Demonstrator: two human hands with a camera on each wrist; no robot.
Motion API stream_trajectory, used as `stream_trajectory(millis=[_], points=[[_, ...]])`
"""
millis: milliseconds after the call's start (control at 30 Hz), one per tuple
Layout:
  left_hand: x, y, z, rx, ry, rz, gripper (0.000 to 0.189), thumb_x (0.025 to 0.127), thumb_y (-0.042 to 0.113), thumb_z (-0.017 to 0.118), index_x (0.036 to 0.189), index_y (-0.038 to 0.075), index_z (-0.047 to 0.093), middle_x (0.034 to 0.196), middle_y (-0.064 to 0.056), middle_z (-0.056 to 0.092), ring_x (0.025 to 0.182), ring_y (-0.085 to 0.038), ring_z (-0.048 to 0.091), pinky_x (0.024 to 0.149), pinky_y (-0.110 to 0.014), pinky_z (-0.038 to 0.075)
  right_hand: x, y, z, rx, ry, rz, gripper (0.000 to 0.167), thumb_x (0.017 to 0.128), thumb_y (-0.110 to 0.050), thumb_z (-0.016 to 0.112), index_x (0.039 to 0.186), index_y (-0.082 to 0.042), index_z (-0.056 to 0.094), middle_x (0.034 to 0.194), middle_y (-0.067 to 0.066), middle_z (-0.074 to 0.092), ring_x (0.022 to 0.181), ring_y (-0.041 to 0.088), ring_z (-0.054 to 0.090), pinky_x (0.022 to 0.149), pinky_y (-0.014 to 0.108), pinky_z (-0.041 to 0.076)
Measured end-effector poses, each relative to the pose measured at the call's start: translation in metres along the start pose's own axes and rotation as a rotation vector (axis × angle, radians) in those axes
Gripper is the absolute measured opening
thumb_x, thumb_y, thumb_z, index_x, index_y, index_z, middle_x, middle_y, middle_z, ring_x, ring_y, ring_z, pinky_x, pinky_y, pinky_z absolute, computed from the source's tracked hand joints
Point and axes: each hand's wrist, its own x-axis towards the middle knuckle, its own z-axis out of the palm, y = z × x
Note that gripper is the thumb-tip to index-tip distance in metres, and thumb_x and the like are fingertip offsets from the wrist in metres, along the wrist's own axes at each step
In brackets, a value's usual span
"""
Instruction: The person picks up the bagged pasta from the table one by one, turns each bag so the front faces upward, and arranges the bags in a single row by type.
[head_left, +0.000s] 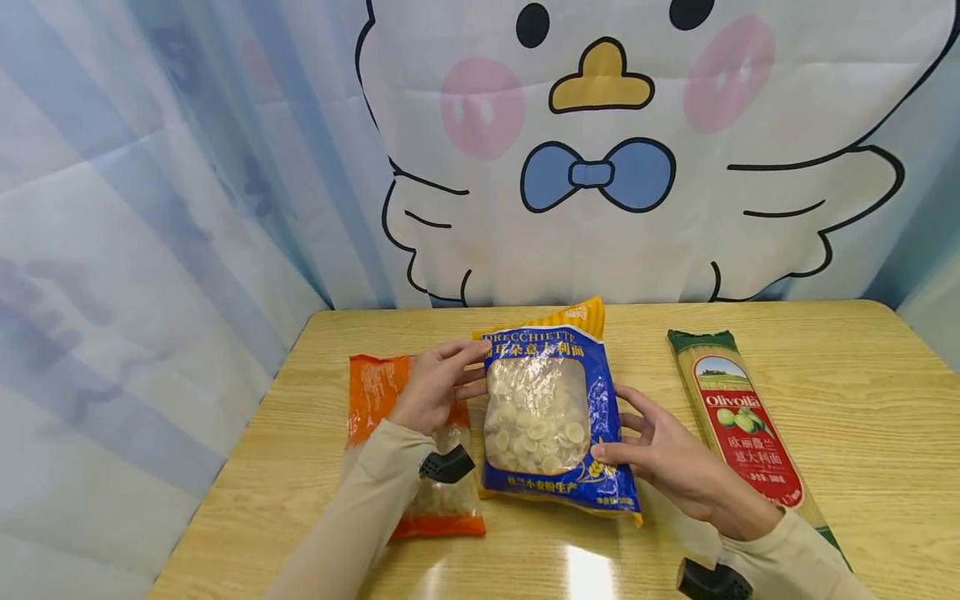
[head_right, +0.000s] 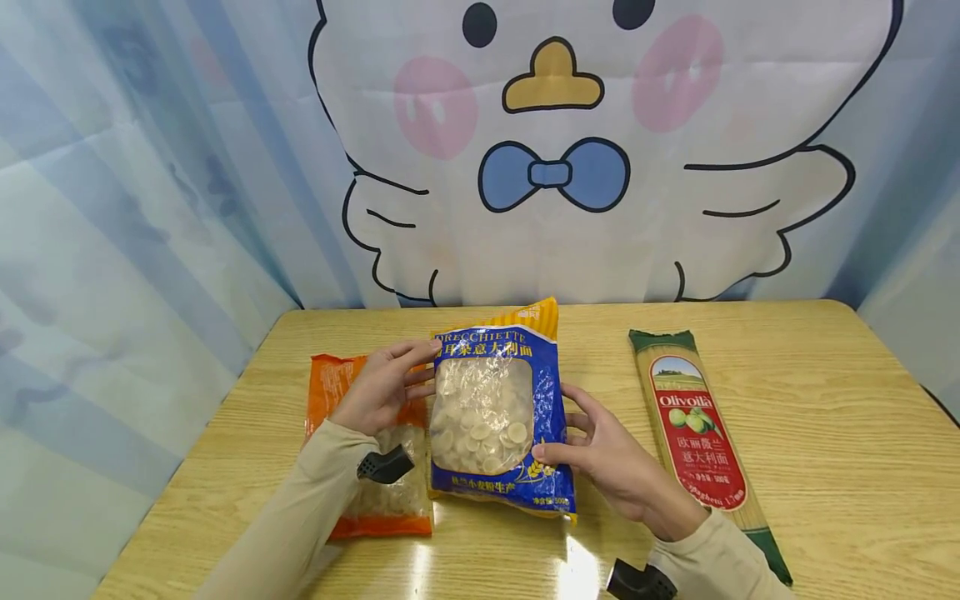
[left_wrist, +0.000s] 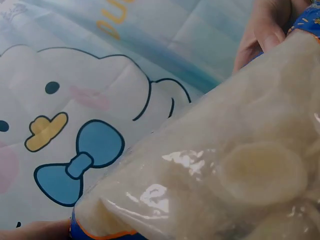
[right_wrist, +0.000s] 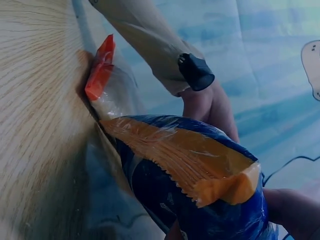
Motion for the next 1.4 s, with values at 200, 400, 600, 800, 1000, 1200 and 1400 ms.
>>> stream_trajectory(millis=[200,400,600,800,1000,1200,1400], points=[[-0.001,-0.001,0.002,0.011,0.019,0.044,0.017,0.093,0.014,0.071,0.105,0.003,0.072,0.095,-0.002,0.07,0.077,-0.017,0.071,0.069,-0.031,0.062,-0.001,0.0,-0.002,-0.035,0.08,0.054,0.089,0.092,-0.013,0.071,0.158,-0.018,0.012,0.143,0.027,0.039,0.107,0.024,0.064,0.089,0.039,0.058],[-0.005,0.001,0.006,0.07,0.051,0.086,0.023,0.091,0.016,0.074,0.107,0.001,0.073,0.097,-0.004,0.072,0.078,-0.017,0.073,0.068,-0.033,0.062,-0.001,0.001,-0.004,-0.094,0.11,0.059,0.087,0.093,-0.017,0.071,0.158,-0.015,0.014,0.14,0.028,0.043,0.101,0.025,0.067,0.085,0.045,0.06],[-0.007,0.003,0.006,0.098,0.032,0.087,0.021,0.09,0.017,0.074,0.106,0.003,0.074,0.1,-0.006,0.072,0.078,-0.017,0.073,0.069,-0.033,0.063,-0.002,0.003,-0.009,-0.118,0.102,0.072,0.085,0.094,-0.018,0.069,0.158,-0.014,0.013,0.139,0.028,0.044,0.099,0.026,0.069,0.083,0.048,0.06],[-0.006,0.001,0.008,0.143,-0.026,0.084,0.02,0.092,0.016,0.072,0.107,0.003,0.075,0.106,-0.008,0.072,0.079,-0.018,0.072,0.069,-0.035,0.063,-0.004,0.007,-0.015,-0.152,0.113,0.087,0.086,0.094,-0.018,0.069,0.158,-0.012,0.013,0.14,0.03,0.043,0.098,0.026,0.068,0.081,0.048,0.061],[0.003,-0.009,0.014,0.137,-0.04,0.045,0.023,0.091,0.017,0.074,0.109,0.002,0.074,0.102,-0.008,0.073,0.08,-0.017,0.073,0.069,-0.035,0.063,-0.004,0.014,-0.021,-0.232,0.106,0.077,0.082,0.094,-0.021,0.069,0.157,-0.009,0.017,0.138,0.032,0.045,0.102,0.027,0.066,0.08,0.047,0.06],[0.01,-0.019,0.021,0.128,-0.032,-0.007,0.024,0.09,0.018,0.074,0.11,0.004,0.074,0.102,-0.008,0.074,0.08,-0.016,0.072,0.07,-0.036,0.063,-0.008,0.016,-0.03,-0.277,0.095,0.09,0.081,0.096,-0.022,0.067,0.156,-0.006,0.015,0.138,0.034,0.045,0.104,0.028,0.066,0.082,0.047,0.06],[0.017,-0.026,0.022,0.12,-0.038,-0.04,0.024,0.091,0.019,0.074,0.11,0.004,0.073,0.1,-0.008,0.074,0.079,-0.017,0.072,0.072,-0.038,0.063,-0.008,0.012,-0.041,-0.335,0.086,0.115,0.083,0.096,-0.027,0.067,0.157,-0.005,0.015,0.139,0.034,0.044,0.104,0.028,0.066,0.082,0.046,0.06]])
